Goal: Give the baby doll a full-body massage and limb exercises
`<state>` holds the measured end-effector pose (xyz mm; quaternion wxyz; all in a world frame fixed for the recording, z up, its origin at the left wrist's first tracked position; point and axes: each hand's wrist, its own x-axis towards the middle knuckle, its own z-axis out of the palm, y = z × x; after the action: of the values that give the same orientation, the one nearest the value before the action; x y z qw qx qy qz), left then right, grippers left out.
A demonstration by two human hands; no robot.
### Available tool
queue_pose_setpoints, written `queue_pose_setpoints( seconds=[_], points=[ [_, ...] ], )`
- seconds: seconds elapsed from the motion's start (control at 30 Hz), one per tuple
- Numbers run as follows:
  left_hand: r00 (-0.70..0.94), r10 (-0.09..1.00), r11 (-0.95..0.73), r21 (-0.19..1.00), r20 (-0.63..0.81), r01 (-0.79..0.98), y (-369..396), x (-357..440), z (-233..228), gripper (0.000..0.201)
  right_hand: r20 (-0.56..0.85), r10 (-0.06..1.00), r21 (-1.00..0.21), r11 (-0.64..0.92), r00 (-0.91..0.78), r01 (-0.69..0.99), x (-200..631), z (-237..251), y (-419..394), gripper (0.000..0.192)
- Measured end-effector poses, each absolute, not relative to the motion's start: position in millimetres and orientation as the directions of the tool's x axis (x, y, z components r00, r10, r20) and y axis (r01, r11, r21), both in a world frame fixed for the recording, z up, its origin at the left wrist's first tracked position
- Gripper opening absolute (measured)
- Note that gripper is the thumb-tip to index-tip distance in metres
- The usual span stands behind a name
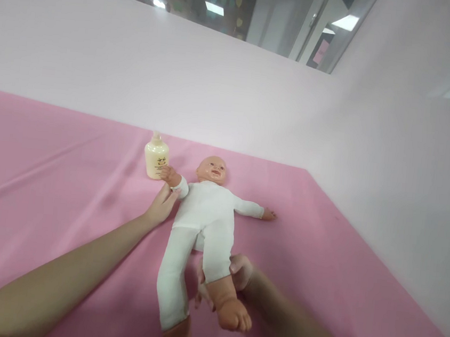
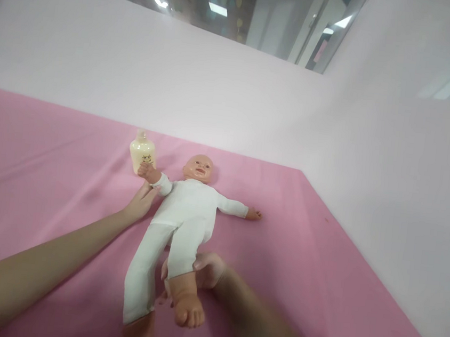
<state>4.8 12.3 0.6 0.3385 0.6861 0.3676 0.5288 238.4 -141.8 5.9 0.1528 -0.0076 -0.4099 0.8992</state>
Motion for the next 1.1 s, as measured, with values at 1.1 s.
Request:
queue_pose_setpoints(
  seconds=[1.1],
  points=[
    [0.6, 0.567, -0.823, 0.421, 0.565, 0.382, -29.1, 4.0, 53.4, 0.05, -0.034, 0.799, -0.621, -0.487, -0.6, -0.614, 229.4, 37.7, -153.6, 0.052]
  ],
)
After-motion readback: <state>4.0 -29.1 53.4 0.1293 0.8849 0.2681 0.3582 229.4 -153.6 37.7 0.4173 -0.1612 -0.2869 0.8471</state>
